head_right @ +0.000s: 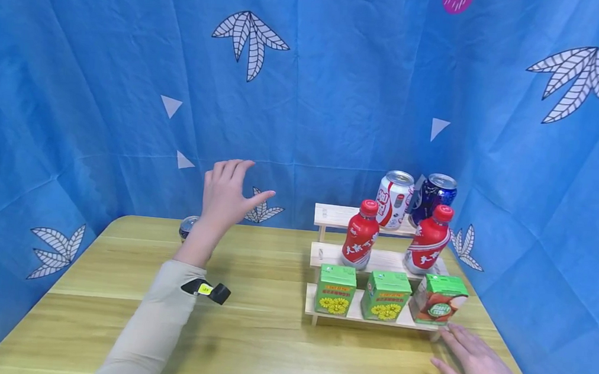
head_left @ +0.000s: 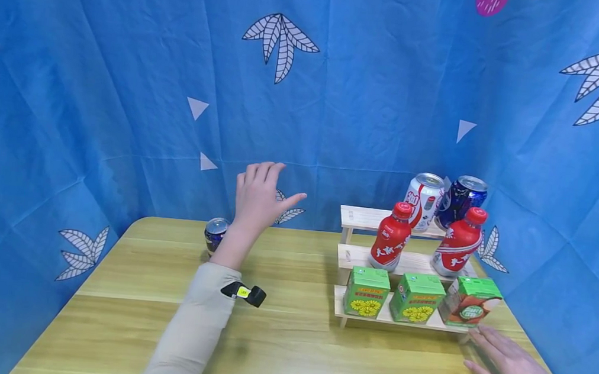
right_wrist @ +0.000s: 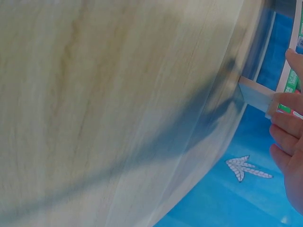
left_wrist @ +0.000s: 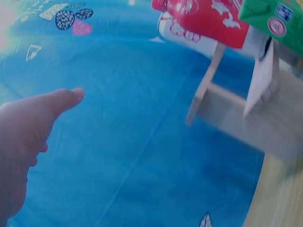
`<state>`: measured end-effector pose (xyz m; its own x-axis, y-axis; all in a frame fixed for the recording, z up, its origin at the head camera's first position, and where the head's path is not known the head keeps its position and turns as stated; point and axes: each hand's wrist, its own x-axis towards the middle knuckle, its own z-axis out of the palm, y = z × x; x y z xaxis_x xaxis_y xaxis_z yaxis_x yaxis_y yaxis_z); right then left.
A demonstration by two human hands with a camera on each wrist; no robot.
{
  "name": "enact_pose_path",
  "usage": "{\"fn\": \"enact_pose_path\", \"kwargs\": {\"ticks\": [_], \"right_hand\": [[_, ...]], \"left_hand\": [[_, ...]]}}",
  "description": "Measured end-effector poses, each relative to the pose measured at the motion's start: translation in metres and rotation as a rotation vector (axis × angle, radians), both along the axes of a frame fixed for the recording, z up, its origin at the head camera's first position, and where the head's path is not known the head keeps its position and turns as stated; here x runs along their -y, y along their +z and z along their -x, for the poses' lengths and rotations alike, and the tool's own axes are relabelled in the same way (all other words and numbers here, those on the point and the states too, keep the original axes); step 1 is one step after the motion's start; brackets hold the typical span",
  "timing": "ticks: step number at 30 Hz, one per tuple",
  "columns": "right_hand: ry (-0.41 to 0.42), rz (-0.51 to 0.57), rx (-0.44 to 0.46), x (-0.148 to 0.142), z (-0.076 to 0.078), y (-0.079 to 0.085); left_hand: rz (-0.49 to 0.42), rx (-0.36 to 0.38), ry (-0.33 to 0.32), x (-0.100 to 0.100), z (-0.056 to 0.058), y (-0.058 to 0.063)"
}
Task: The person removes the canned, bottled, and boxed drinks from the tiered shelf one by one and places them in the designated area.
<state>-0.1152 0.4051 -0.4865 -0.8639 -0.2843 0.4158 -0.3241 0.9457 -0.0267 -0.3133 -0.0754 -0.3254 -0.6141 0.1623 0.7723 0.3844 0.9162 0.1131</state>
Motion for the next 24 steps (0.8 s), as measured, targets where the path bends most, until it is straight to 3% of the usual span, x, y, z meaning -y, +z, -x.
{"fn": "enact_pose_path", "kwargs": {"ticks": [8, 14, 24], "right_hand": [[0.007, 0.006, -0.002, -0.001, 0.001, 0.0], [0.005, 0.002, 0.006, -0.001, 0.001, 0.003], [0.014, 0.0, -0.011, -0.002, 0.0, 0.003]], "left_hand": [[0.016, -0.028, -0.055, -0.041, 0.004, 0.013], [0.014, 0.048, -0.088, -0.079, 0.005, 0.02], [-0.041, 0.17, -0.104, -0.122, 0.003, 0.028]]}}
